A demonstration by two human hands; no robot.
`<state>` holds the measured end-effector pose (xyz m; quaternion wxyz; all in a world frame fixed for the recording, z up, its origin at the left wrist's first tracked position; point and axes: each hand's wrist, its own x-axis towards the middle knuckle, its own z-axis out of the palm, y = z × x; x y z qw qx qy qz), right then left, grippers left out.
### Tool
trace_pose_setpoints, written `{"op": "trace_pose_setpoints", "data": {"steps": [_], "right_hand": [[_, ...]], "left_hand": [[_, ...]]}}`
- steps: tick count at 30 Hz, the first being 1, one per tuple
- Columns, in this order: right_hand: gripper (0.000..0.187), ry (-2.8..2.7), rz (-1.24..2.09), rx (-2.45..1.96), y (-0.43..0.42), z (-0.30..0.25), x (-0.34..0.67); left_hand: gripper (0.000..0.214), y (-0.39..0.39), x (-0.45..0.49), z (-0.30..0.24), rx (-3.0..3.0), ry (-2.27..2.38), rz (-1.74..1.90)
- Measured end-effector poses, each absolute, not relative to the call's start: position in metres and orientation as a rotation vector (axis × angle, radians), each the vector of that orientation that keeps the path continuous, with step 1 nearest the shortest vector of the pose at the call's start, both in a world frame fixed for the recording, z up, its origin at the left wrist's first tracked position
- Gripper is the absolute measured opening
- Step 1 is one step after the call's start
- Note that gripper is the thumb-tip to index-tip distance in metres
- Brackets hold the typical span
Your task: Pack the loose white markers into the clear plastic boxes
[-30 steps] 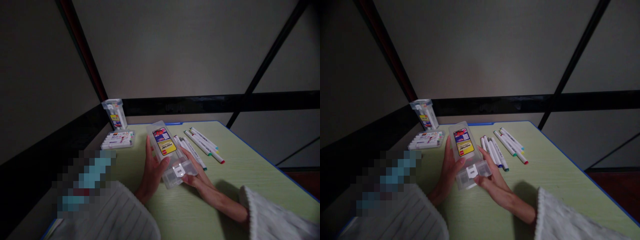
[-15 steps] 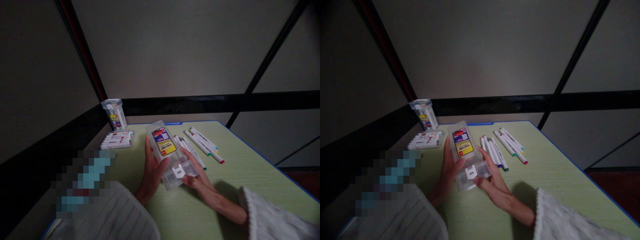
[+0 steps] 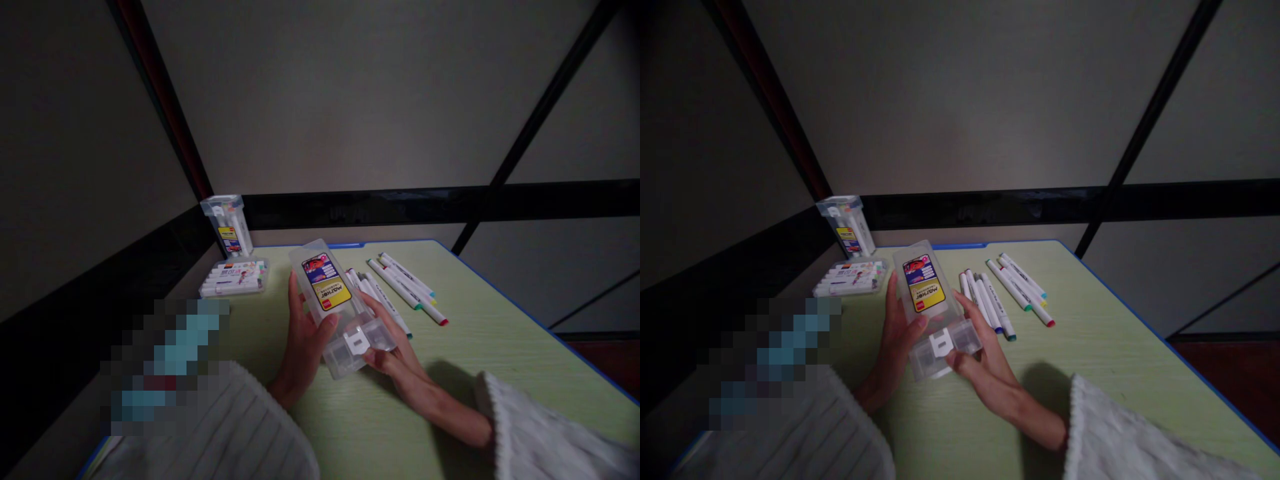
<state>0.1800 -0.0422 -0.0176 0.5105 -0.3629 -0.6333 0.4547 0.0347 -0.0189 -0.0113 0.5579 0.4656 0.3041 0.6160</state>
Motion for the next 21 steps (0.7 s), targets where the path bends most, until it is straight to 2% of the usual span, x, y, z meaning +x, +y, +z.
{"op": "trace_pose_setpoints", "data": {"steps": [21], "right_hand": [[0.058,-1.537,0.980,-0.878,-0.0444,-0.0213,0.1788]], "left_hand": [[0.091,-0.0166,0.0355,-0.0155,1.142,0.739,1.492]]}}
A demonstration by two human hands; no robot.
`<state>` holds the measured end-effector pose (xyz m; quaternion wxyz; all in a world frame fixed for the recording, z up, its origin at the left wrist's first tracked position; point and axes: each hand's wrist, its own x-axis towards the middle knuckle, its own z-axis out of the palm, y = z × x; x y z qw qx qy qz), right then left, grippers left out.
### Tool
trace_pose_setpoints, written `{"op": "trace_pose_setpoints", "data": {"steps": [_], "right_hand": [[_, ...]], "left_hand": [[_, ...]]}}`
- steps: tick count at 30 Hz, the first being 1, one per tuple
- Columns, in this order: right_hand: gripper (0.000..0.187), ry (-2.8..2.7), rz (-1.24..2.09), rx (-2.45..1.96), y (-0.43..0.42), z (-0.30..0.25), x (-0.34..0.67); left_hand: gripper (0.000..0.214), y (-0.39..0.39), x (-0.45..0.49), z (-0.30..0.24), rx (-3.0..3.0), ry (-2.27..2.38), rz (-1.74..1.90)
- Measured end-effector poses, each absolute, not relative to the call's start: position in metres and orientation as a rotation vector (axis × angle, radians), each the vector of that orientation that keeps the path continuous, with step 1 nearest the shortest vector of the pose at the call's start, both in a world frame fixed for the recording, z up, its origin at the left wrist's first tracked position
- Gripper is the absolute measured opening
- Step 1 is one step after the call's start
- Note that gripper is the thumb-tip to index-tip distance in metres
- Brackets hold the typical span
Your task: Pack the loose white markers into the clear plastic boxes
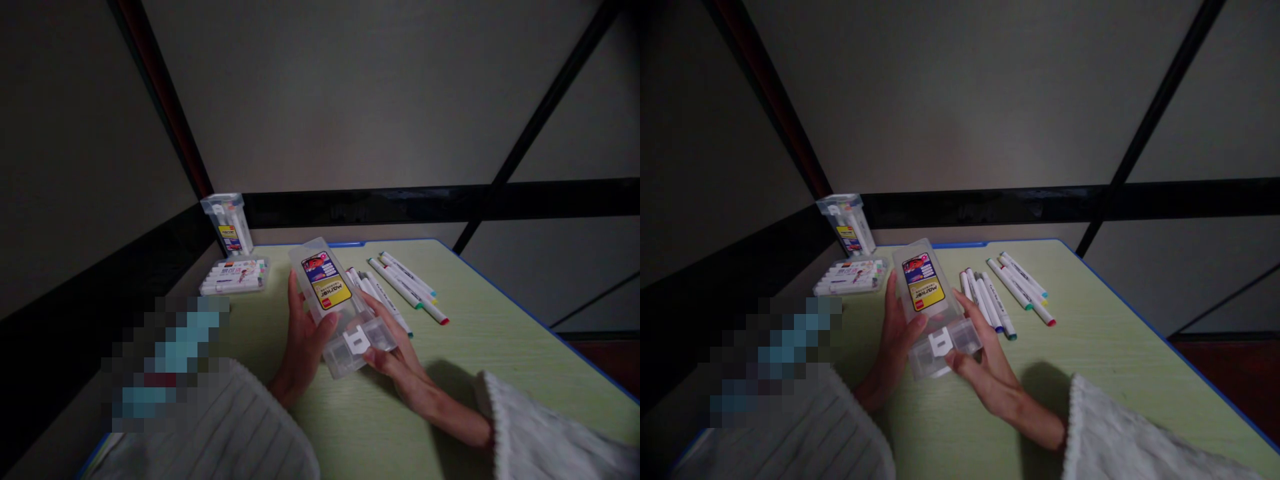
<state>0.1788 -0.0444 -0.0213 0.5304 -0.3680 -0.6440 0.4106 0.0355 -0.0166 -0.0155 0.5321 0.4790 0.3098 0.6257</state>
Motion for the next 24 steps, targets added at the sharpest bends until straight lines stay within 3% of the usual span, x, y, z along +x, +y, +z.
{"op": "trace_pose_setpoints", "data": {"steps": [24], "right_hand": [[0.063,-1.563,1.043,-0.860,-0.0378,-0.0166,0.1782]], "left_hand": [[0.092,-0.0150,0.0328,-0.0120,1.206,0.741,1.484]]}}
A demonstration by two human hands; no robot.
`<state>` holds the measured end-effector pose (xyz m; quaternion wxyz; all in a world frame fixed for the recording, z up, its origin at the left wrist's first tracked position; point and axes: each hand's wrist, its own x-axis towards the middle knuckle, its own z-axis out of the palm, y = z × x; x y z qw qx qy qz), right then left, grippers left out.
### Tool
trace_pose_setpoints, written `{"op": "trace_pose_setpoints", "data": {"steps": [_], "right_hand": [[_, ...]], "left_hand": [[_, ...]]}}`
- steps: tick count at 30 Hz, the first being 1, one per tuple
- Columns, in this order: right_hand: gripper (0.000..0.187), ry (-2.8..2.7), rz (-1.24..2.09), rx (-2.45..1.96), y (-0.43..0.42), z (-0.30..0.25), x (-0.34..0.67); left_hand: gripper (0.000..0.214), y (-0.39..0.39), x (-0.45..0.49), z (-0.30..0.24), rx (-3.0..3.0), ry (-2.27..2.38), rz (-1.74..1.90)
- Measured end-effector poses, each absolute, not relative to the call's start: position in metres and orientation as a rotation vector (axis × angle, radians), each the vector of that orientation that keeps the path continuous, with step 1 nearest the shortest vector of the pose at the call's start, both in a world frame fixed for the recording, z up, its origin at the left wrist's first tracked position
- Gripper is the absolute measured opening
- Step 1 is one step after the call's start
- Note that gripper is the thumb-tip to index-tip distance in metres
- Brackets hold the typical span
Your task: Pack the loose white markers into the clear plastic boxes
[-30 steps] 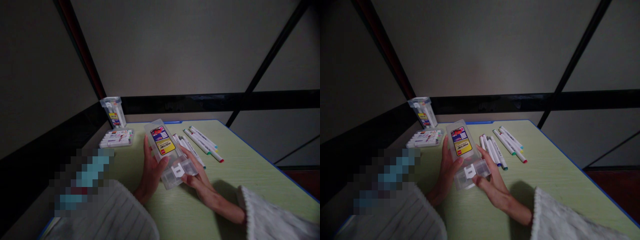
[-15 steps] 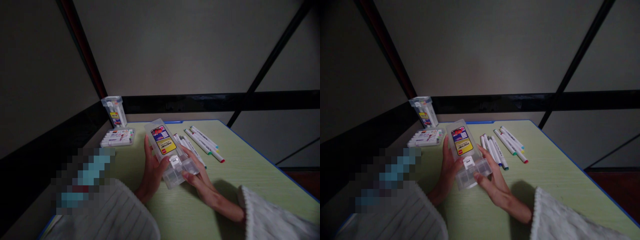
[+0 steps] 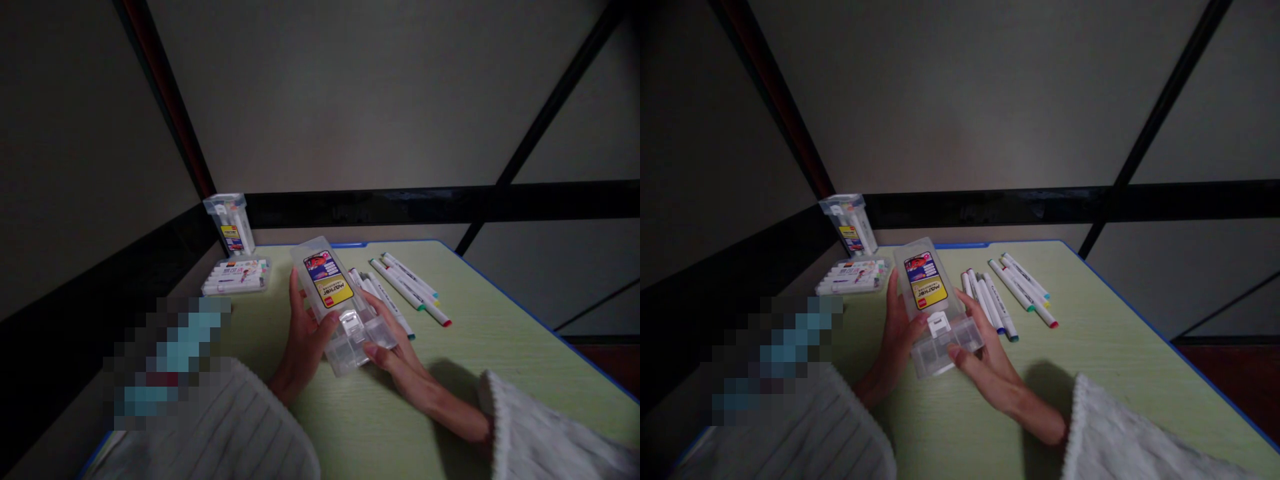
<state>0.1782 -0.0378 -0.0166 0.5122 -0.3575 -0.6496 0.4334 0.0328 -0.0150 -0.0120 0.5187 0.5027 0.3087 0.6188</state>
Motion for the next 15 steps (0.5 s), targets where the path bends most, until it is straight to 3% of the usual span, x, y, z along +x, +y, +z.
{"op": "trace_pose_setpoints", "data": {"steps": [15], "right_hand": [[0.062,-1.583,1.036,-0.865,-0.0366,-0.0172,0.1789]], "left_hand": [[0.098,-0.0125,0.0319,-0.0089,1.158,0.732,1.421]]}}
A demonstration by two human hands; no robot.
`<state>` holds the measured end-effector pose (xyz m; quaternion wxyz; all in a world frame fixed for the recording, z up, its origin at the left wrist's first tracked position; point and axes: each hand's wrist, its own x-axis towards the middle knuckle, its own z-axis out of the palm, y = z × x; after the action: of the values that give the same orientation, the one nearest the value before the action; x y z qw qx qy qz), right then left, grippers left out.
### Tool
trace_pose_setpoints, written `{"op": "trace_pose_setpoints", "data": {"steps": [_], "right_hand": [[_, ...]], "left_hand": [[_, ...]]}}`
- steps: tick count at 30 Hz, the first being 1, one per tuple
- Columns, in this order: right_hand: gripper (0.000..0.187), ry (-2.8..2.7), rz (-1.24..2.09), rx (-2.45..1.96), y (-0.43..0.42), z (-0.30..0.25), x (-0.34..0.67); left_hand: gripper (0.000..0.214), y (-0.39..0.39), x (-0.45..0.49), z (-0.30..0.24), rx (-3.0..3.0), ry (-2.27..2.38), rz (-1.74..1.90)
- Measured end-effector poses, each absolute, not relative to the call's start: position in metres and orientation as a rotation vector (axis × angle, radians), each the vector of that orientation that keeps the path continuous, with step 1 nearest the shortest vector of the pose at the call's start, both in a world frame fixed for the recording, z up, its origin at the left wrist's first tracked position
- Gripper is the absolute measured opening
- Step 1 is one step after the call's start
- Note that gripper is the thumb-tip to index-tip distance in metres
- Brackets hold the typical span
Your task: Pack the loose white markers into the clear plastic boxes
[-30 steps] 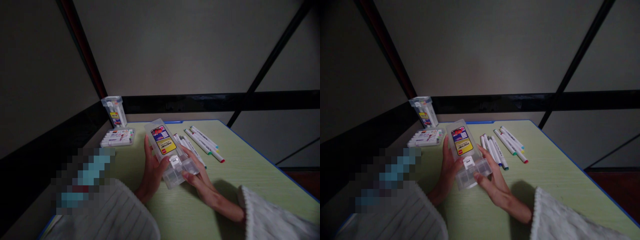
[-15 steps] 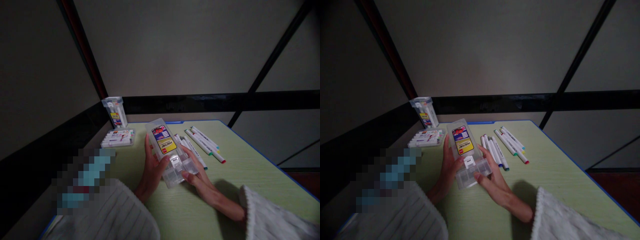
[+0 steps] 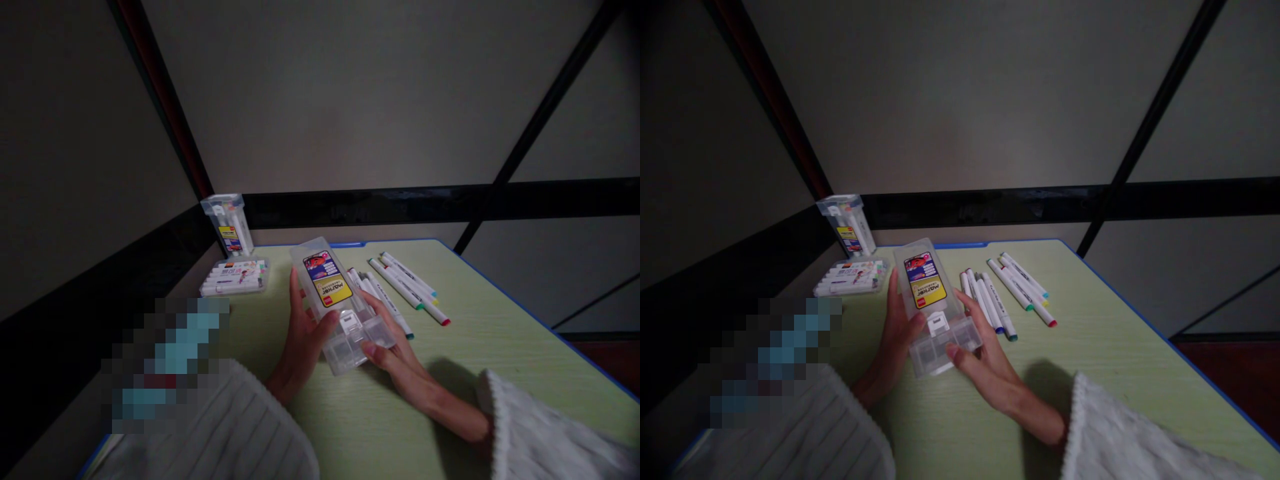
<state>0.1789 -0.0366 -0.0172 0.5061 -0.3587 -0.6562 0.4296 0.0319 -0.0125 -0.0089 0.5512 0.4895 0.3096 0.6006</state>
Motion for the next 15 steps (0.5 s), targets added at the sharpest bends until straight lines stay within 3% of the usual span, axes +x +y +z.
{"op": "trace_pose_setpoints", "data": {"steps": [15], "right_hand": [[0.065,-1.535,1.100,-0.857,-0.0380,-0.0200,0.1772]], "left_hand": [[0.092,-0.0130,0.0313,-0.0065,1.131,0.760,1.432]]}}
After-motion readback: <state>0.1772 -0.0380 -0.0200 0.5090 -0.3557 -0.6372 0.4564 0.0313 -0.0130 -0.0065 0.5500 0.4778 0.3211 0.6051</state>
